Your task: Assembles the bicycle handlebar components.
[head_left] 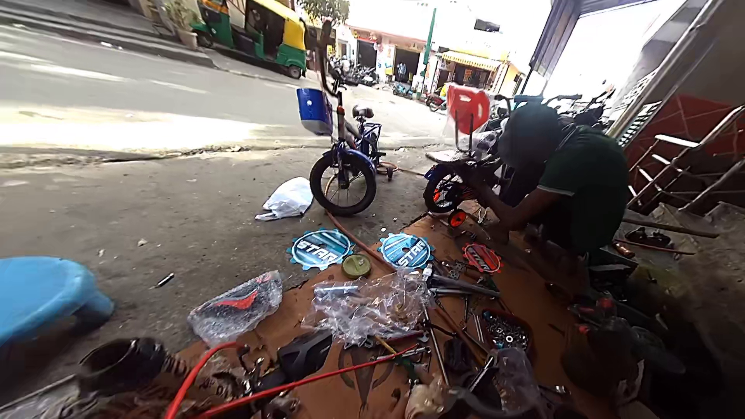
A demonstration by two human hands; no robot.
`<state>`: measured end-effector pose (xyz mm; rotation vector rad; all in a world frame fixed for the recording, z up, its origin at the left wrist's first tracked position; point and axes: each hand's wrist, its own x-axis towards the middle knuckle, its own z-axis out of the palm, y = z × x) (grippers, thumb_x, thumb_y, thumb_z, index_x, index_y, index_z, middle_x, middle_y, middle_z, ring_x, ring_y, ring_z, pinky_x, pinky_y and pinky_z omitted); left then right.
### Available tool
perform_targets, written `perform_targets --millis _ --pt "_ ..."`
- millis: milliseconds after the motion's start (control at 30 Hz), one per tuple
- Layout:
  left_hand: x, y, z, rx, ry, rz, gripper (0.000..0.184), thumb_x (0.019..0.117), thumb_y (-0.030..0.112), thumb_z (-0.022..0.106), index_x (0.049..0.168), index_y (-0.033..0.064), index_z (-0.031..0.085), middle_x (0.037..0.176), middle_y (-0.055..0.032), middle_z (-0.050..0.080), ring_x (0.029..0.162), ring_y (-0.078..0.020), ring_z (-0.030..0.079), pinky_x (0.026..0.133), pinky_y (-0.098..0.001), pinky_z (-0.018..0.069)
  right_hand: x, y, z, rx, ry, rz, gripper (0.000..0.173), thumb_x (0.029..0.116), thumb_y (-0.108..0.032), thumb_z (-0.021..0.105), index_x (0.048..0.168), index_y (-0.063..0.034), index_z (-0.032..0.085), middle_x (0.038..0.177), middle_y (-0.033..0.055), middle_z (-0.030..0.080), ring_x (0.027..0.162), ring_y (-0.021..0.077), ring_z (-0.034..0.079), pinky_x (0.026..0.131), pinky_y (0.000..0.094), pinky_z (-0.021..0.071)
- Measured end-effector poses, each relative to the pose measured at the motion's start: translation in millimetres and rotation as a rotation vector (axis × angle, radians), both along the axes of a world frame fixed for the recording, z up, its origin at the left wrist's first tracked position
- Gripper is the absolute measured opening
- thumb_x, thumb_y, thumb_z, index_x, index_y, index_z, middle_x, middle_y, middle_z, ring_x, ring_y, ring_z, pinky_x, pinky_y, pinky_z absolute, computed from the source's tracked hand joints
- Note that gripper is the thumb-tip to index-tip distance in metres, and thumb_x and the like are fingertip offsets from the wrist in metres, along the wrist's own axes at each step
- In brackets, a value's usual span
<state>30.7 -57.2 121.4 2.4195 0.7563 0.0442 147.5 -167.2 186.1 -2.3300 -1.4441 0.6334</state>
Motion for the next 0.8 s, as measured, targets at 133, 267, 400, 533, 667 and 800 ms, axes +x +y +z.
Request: perform_targets --millis 133,267,400,533,667,800 --pt "-14 6 -42 -0.104 -0.153 0.14 0.034 0.1019 0.035 0.053 0.097 0.0081 0.074 0.088 -0.013 0.073 0.082 -0.0335 0.072 0.071 -0.058 0.0565 17 -1 -35 -0.006 -0.09 -0.052 0.036 0.1028 -0.026 0.053 0.114 0.0033 0.071 0.109 0.0233 0.071 0.106 0.036 0.07 0.094 0.0528 0.0537" --pt "-24 23 -69 -0.262 -0.178 0.313 0.044 0.1048 0.045 0.046 0.103 0.0107 0.073 0.087 -0.0088 0.071 0.08 -0.0272 0.07 0.075 -0.0544 0.0561 43 -2 -65 0.024 -0.109 -0.098 0.038 0.1057 -0.029 0.046 0.123 -0.0018 0.067 0.112 0.0185 0.071 0.109 0.0325 0.069 0.097 0.0541 0.0527" --pt "-21 29 -76 -0.297 -0.252 0.273 0.046 0.1007 0.042 0.057 0.136 0.014 0.063 0.11 -0.0053 0.071 0.086 -0.0206 0.07 0.077 -0.044 0.0589 52 -4 -72 -0.059 -0.082 -0.094 0.044 0.1063 -0.035 0.045 0.13 -0.0043 0.064 0.124 0.0168 0.069 0.121 0.03 0.064 0.105 0.0513 0.0483" --pt "-8 18 -70 -0.309 -0.362 0.125 0.058 0.0956 0.051 0.066 0.14 0.0135 0.06 0.126 -0.007 0.067 0.097 -0.0195 0.069 0.084 -0.0409 0.0588 46 -7 -69 0.224 0.16 -0.015 0.039 0.0978 -0.022 0.063 0.131 -0.0012 0.064 0.13 0.0114 0.067 0.121 0.012 0.063 0.107 0.0306 0.0485" --pt "-1 10 -68 -0.304 -0.469 0.034 0.056 0.0959 0.047 0.068 0.142 0.0146 0.06 0.134 -0.0083 0.064 0.098 -0.0185 0.069 0.084 -0.0399 0.0592 50 -10 -91 0.571 0.277 0.128 0.03 0.0904 -0.02 0.074 0.113 -0.0001 0.071 0.113 0.0086 0.073 0.107 0.007 0.068 0.098 0.0279 0.0556" --pt "-2 6 -67 -0.278 -0.569 -0.011 0.049 0.099 0.047 0.064 0.138 0.0173 0.064 0.13 -0.0059 0.067 0.092 -0.0144 0.069 0.08 -0.0356 0.0598 57 -12 -86 0.253 0.274 0.125 0.069 0.0935 -0.022 0.069 0.153 -0.0017 0.041 0.136 0.0107 0.062 0.119 0.0103 0.062 0.105 0.0288 0.0505"
